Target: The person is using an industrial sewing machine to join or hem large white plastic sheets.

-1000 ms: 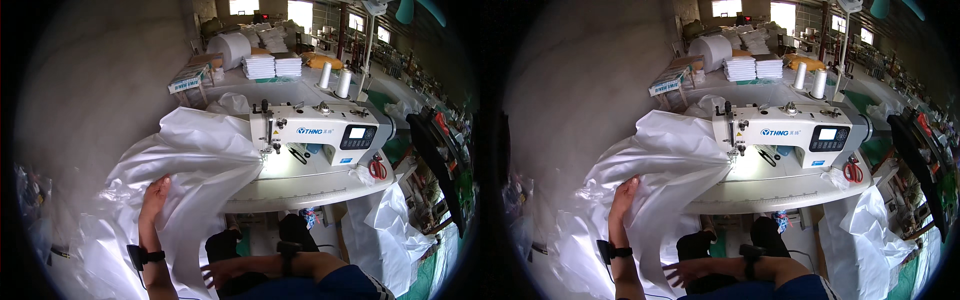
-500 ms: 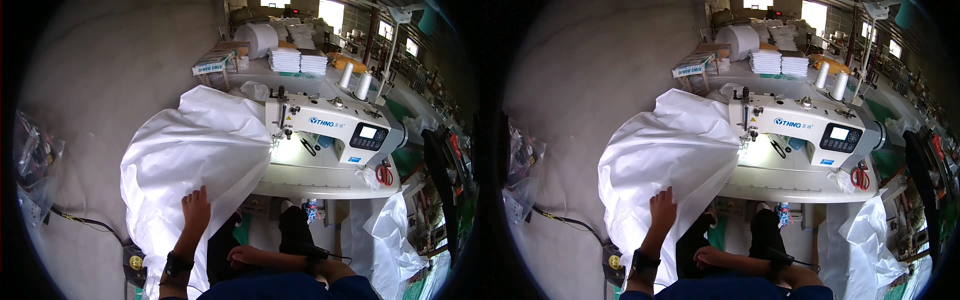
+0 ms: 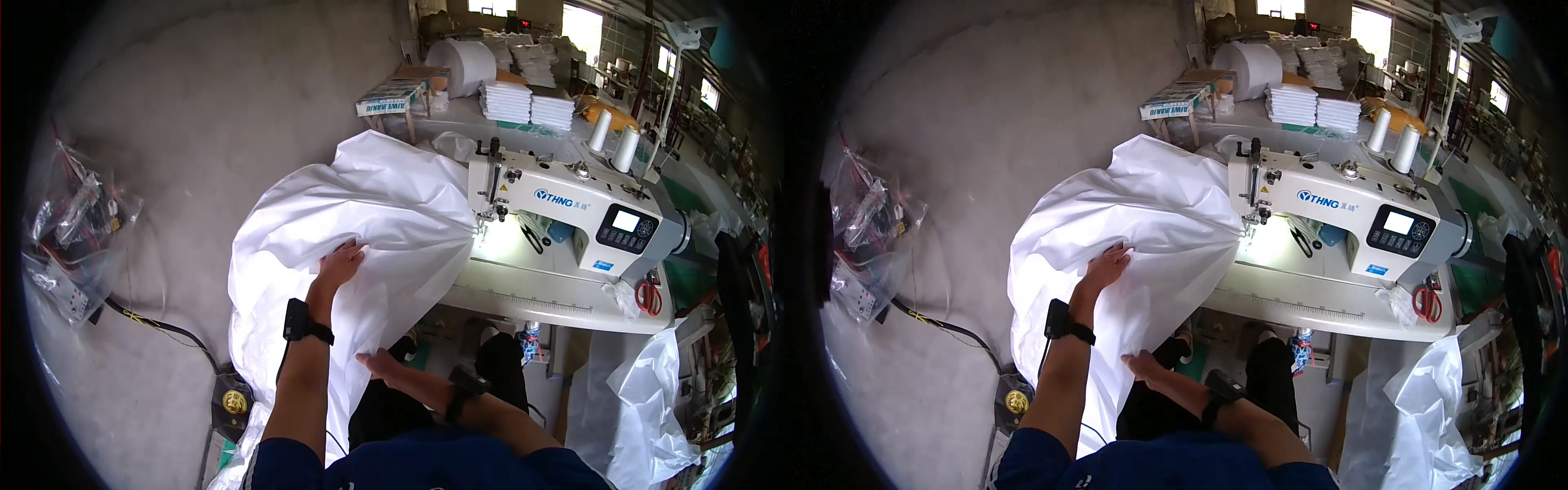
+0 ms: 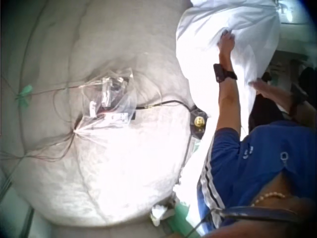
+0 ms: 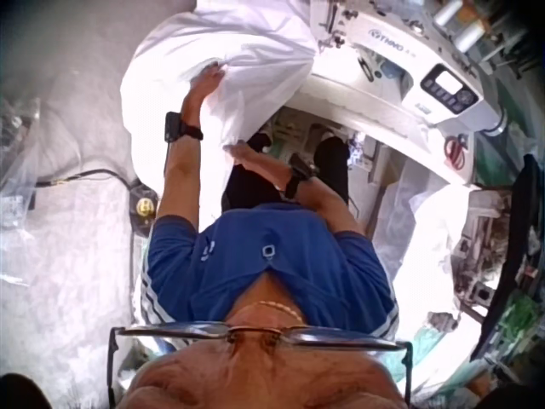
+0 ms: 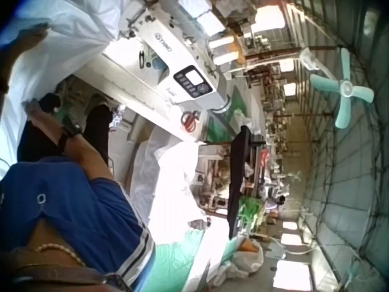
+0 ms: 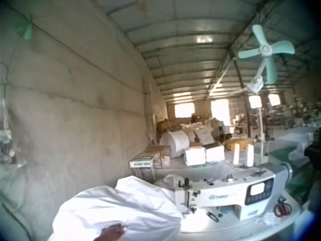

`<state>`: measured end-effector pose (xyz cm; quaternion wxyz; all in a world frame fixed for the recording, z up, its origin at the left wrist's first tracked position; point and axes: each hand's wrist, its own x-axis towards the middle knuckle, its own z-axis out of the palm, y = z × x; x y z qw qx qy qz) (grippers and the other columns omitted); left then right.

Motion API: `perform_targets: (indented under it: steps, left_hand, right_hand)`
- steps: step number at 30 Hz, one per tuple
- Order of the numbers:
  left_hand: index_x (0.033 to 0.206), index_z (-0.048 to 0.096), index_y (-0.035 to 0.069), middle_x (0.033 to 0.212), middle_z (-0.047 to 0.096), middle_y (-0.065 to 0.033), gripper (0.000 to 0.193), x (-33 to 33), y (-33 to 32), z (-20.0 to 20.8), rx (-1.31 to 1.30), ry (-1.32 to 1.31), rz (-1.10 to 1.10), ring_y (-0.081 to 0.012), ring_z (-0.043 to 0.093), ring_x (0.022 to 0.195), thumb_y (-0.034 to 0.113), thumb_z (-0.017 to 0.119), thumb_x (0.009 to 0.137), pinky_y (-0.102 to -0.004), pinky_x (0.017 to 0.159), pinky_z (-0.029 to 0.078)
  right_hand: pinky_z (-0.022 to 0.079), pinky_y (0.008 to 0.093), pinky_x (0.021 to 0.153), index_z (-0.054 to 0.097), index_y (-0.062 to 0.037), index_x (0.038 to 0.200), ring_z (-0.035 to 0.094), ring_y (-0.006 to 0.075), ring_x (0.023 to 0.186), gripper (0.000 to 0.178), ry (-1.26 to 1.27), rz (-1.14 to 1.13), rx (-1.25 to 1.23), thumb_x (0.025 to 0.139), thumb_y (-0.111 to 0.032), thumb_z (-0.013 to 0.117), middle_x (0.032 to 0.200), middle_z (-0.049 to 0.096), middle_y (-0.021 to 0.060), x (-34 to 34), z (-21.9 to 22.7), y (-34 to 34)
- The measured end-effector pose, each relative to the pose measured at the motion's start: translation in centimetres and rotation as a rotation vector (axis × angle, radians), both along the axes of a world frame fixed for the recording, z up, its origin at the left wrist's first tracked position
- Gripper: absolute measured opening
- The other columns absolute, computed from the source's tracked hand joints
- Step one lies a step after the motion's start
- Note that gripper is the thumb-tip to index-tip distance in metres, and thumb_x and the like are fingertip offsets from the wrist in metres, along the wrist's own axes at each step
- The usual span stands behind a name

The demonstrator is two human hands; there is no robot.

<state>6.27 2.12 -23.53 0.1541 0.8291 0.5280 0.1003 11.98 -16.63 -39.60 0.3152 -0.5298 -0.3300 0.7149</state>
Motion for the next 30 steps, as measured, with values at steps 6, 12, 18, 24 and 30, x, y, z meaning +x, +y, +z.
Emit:
perform_targets:
  steps: [6, 12, 18, 24, 30]
  left_hand:
    - [0.133, 0.045, 0.027, 0.148, 0.028, 0.0001, 0.046, -2.6, 6.3, -0.5, -0.063, 0.016, -0.005, -0.0211, 0.027, 0.135, 0.043, 0.035, 0.092, -0.0424, 0.108, 0.024]
    - [0.112, 0.062, 0.017, 0.115, 0.058, -0.0109, 0.033, -3.3, 6.5, 5.0, 0.099, 0.065, -0.121, -0.0295, 0.054, 0.108, 0.036, 0.049, 0.088, -0.0347, 0.090, 0.043]
    - [0.080, 0.067, 0.013, 0.076, 0.063, -0.0064, 0.010, -2.6, -2.2, 17.4, 0.857, -0.038, -0.226, -0.0242, 0.062, 0.077, 0.012, 0.059, 0.074, -0.0366, 0.066, 0.048]
    - [0.079, 0.068, 0.010, 0.071, 0.059, -0.0007, 0.019, -0.2, -7.4, 22.6, 1.165, 0.033, -0.379, -0.0185, 0.056, 0.074, 0.002, 0.062, 0.064, -0.0318, 0.072, 0.045]
    - [0.077, 0.067, 0.009, 0.071, 0.057, -0.0003, 0.017, -2.4, -10.8, 23.0, 1.152, 0.033, -0.398, -0.0183, 0.053, 0.074, 0.001, 0.064, 0.063, -0.0312, 0.072, 0.044]
  right_hand:
    - [0.045, 0.0354, 0.091, 0.052, -0.0001, 0.122, 0.056, 0.0251, 0.105, 0.054, 0.405, 0.321, -0.113, 0.085, -0.037, 0.063, 0.120, 0.056, 0.0141, 7.8, 12.0, -13.4]
    - [0.049, 0.0323, 0.084, 0.058, -0.0019, 0.115, 0.062, 0.0231, 0.092, 0.049, -0.786, 0.635, -0.096, 0.087, -0.043, 0.058, 0.103, 0.064, 0.0153, 12.5, 6.9, -14.9]
    - [0.052, 0.0261, 0.053, 0.046, -0.0018, 0.124, 0.064, 0.0168, 0.066, 0.043, 0.311, 0.073, 0.153, 0.093, -0.030, 0.052, 0.108, 0.062, 0.0128, 13.5, 18.4, -6.2]
    - [0.056, 0.0288, 0.055, 0.049, 0.0008, 0.095, 0.066, 0.0239, 0.079, 0.019, 0.606, -0.567, 0.098, 0.089, -0.015, 0.057, 0.091, 0.060, 0.0148, 12.1, 17.1, 7.7]
    - [0.041, 0.0224, 0.043, 0.052, -0.0037, 0.089, 0.051, 0.0119, 0.055, 0.014, 0.741, -0.794, 0.091, 0.086, -0.014, 0.062, 0.068, 0.049, 0.0012, 10.8, 15.6, 10.5]
